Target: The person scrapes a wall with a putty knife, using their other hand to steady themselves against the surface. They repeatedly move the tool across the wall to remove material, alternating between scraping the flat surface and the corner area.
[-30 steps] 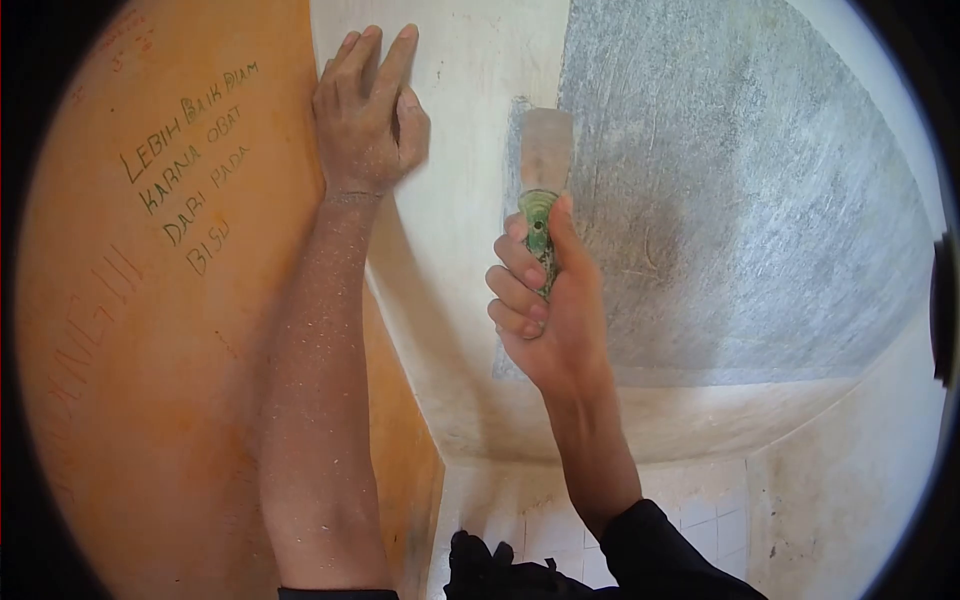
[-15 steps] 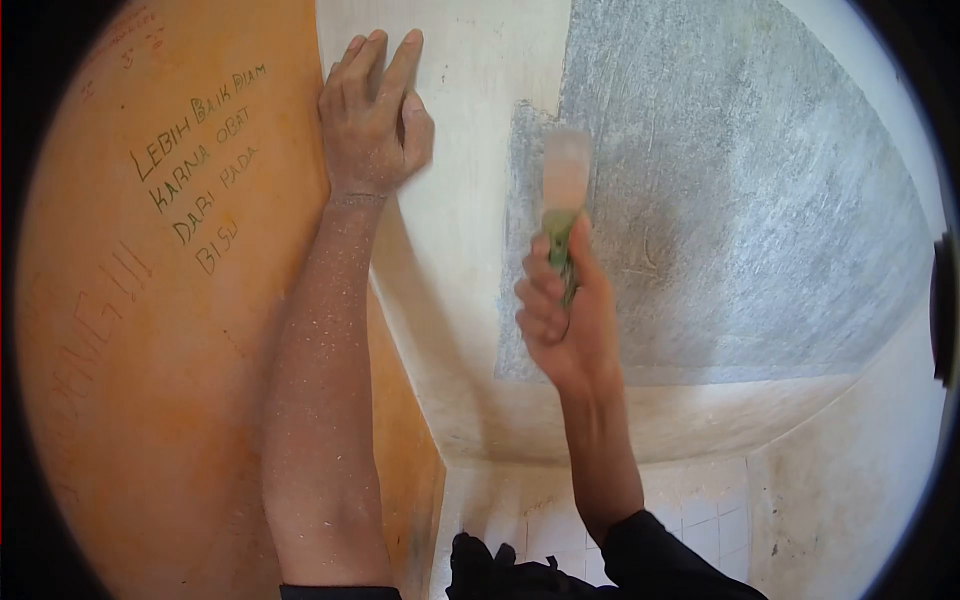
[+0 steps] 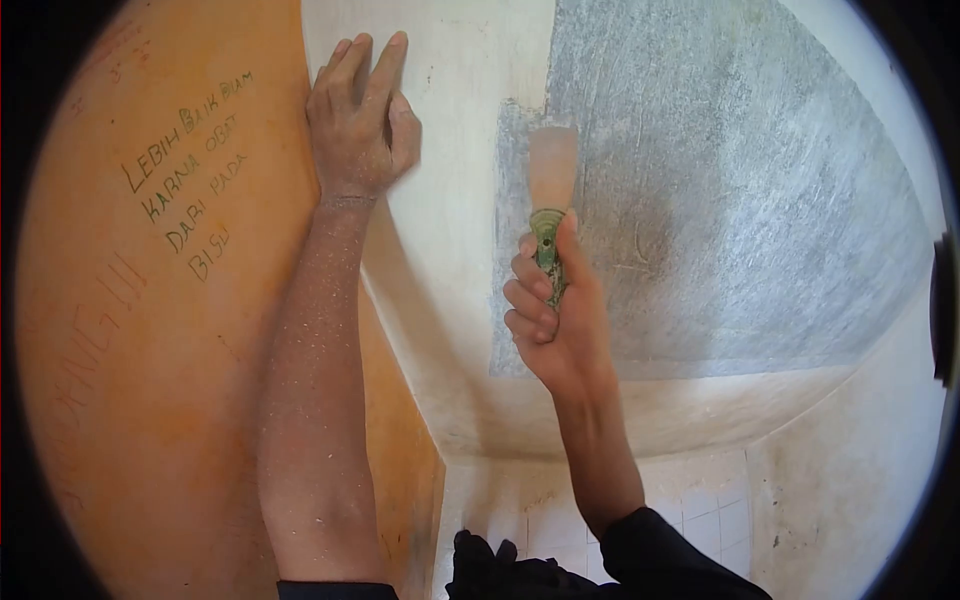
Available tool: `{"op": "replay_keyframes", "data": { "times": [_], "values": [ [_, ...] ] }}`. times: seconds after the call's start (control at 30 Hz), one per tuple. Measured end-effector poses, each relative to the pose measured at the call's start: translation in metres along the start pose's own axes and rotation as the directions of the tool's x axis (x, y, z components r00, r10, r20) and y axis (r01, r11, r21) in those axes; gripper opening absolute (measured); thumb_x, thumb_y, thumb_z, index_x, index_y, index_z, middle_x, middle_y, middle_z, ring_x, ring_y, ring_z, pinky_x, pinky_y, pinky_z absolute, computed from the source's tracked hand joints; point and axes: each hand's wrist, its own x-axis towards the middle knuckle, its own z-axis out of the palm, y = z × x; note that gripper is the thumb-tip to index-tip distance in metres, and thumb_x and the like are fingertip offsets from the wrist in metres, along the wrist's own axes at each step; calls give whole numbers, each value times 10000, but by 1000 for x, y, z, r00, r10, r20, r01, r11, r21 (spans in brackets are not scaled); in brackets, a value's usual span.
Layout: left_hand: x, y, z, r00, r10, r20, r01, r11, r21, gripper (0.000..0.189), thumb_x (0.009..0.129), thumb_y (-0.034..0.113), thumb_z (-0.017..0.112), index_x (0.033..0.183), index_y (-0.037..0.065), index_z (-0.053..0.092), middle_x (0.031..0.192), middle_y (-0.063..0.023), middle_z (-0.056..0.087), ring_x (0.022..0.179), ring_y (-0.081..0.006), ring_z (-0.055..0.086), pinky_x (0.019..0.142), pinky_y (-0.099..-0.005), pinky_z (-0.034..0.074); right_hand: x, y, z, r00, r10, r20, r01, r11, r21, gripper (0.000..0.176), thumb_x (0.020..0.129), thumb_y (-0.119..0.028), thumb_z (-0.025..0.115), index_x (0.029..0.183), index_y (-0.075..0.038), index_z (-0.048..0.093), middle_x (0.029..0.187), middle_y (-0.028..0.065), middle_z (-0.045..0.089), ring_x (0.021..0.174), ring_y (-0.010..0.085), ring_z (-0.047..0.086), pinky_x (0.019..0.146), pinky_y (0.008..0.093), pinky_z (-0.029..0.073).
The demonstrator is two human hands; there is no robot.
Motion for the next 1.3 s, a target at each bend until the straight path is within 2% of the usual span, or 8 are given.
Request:
{"op": "replay_keyframes", "data": {
  "times": [0.27, 0.53, 0.63, 0.87, 0.93, 1.03, 1.17, 1.3],
  "values": [
    [0, -3, 0, 1000, 13, -27, -12, 1000, 25, 566, 818, 147, 544, 1378, 196, 609, 1369, -128, 519, 1287, -320, 483, 1085, -447, 378, 4, 8, -2, 1000, 1, -18, -1, 1000, 30, 449, 1017, -562, 480, 877, -136, 507, 625, -58, 371, 445, 41, 269, 379, 203, 176],
    [-2, 2, -3, 1000, 14, 18, -14, 1000, 18, 551, 845, 108, 528, 1391, 142, 592, 1382, -149, 488, 1316, -320, 449, 1101, -438, 357, -8, 6, -7, 999, 36, 0, -36, 999, 41, 447, 1018, -553, 486, 894, -125, 514, 630, -54, 378, 459, 41, 284, 389, 199, 186],
    [-3, 2, -4, 1000, 4, 31, -5, 1000, 25, 550, 847, 112, 528, 1393, 141, 591, 1383, -153, 486, 1323, -322, 440, 1102, -437, 355, 8, -12, 1, 995, 30, 95, -33, 999, 32, 447, 1016, -551, 494, 905, -119, 512, 633, -53, 383, 461, 39, 283, 393, 199, 190],
    [-5, 2, -4, 1000, 1, 26, -1, 1000, 10, 558, 853, 114, 514, 1407, 138, 576, 1396, -157, 477, 1333, -327, 429, 1117, -448, 331, 3, -7, -15, 999, 13, 50, -14, 1000, 14, 413, 1022, -518, 509, 917, -119, 511, 653, -56, 399, 467, 38, 281, 394, 198, 194],
    [-6, 4, -5, 999, -12, 53, 10, 999, 32, 558, 851, 114, 511, 1404, 127, 576, 1401, -161, 473, 1332, -329, 428, 1122, -455, 323, 18, -27, 9, 990, -20, 142, 23, 1000, -20, 419, 1022, -534, 497, 927, -126, 509, 642, -60, 391, 456, 34, 276, 393, 197, 188],
    [-4, 4, -5, 999, 1, 48, -2, 1000, 30, 560, 847, 113, 511, 1403, 122, 575, 1402, -161, 473, 1334, -333, 425, 1123, -455, 323, 14, -34, 34, 995, -46, 86, 49, 998, -34, 423, 1023, -544, 485, 940, -130, 510, 635, -65, 388, 448, 29, 280, 388, 199, 182],
    [-3, 4, -5, 1000, -9, 27, 8, 1000, 28, 559, 846, 111, 510, 1401, 127, 578, 1400, -162, 477, 1338, -333, 421, 1121, -453, 326, -5, 6, -20, 999, 36, -33, -38, 998, -47, 412, 1030, -531, 480, 933, -132, 503, 638, -64, 394, 444, 34, 284, 383, 202, 191],
    [-5, 6, -5, 999, -11, 48, 10, 999, 31, 562, 841, 104, 511, 1397, 129, 582, 1398, -164, 478, 1333, -335, 426, 1119, -454, 330, 1, -4, 13, 999, 13, 40, -12, 999, -38, 413, 1032, -531, 475, 934, -131, 507, 637, -67, 397, 440, 35, 286, 381, 202, 195]
  ]
}}
